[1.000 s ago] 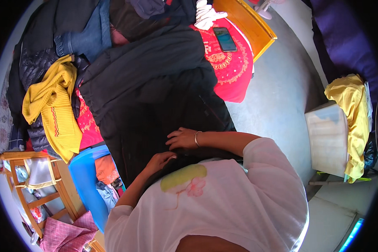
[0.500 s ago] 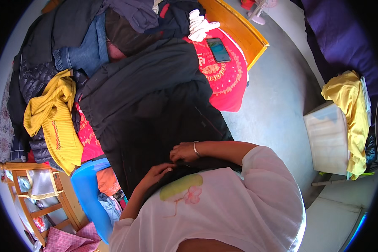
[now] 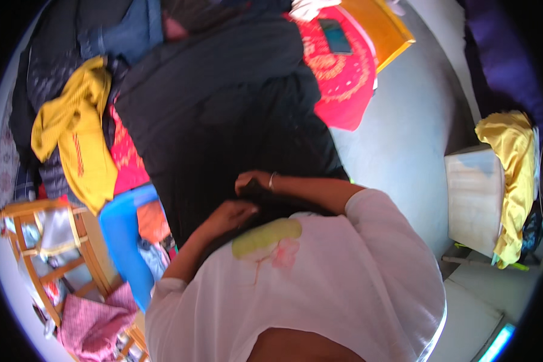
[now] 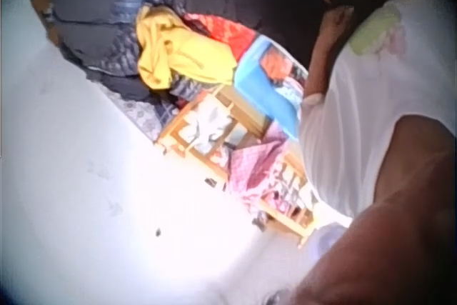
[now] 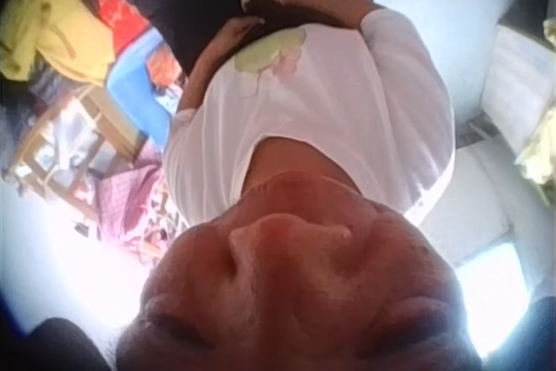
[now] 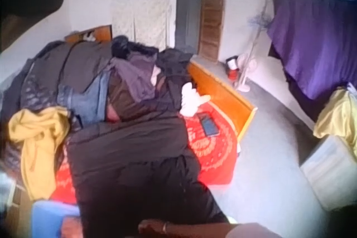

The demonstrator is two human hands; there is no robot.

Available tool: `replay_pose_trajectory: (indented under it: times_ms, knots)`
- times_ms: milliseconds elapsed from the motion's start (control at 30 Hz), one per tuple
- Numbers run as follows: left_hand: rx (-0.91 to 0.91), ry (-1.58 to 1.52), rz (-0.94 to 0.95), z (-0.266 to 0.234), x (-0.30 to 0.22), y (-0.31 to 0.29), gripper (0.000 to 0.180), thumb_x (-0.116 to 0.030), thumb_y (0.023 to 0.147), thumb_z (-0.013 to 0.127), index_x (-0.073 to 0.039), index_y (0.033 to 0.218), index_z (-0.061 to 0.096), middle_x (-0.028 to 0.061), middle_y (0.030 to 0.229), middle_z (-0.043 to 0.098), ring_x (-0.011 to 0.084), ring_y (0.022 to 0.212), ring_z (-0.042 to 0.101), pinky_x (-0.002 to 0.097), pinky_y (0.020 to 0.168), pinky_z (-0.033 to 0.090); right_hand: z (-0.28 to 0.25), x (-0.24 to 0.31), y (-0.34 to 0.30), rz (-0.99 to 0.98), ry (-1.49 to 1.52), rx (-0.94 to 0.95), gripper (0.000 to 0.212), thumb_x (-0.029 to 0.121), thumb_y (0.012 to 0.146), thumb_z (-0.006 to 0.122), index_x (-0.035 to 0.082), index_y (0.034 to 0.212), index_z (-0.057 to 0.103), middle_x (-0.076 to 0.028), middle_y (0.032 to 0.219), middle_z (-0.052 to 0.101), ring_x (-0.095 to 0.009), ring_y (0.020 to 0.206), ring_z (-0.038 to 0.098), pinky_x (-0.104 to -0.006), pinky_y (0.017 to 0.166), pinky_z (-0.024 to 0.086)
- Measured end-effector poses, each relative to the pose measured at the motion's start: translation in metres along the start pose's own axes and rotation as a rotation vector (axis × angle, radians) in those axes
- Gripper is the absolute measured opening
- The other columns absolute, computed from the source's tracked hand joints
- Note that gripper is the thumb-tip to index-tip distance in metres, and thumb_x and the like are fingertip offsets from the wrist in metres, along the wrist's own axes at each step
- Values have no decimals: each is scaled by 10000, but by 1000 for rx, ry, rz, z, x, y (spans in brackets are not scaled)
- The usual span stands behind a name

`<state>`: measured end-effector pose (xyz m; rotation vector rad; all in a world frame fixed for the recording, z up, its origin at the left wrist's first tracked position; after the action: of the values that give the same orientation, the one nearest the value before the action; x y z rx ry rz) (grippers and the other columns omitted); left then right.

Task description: Folding a black hooded jacket on top of a bed covered with other garments.

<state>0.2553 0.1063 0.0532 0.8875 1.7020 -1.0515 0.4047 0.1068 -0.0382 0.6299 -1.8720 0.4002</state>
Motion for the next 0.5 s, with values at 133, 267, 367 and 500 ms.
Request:
replay_pose_trajectory:
  times_ms: [133,267,367,500]
  knots:
    - [-182,52,-45,-5,-15,-2,168,-174,838,624,-31,927,621,83,713,601,148,657,579,306,625,465,14,-11,-6,217,-436,69,212,253,787,545,165,959,633,-37,1025,584,-230,1031,535,-422,859,386]
    - [-446,108,167,-6,-29,2,237,-103,797,638,-26,1018,601,109,1020,610,210,952,586,318,821,461,5,11,-3,285,-569,217,287,306,800,551,172,1048,608,-42,1156,550,-216,1145,473,-468,949,310]
    - [-156,48,165,-2,-27,3,239,-62,791,611,-38,1028,605,111,1003,620,245,937,601,331,818,469,-19,30,-12,161,-663,105,293,303,817,548,169,1071,604,-43,1162,543,-210,1163,450,-477,998,275]
    - [62,-104,136,-4,-22,0,276,12,774,566,-43,1040,615,99,1071,621,217,966,604,313,790,478,-74,38,-47,184,-930,-487,374,325,828,556,169,1168,553,-49,1299,454,-233,1266,347,-506,1053,207]
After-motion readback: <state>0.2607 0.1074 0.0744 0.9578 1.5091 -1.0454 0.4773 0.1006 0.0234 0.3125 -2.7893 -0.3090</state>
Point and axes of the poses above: each hand's wrist, its own y-axis towards the middle knuckle, its own z-axis out of the palm, x = y × z, the point moved 2 cm from there along y, towards the middle knuckle
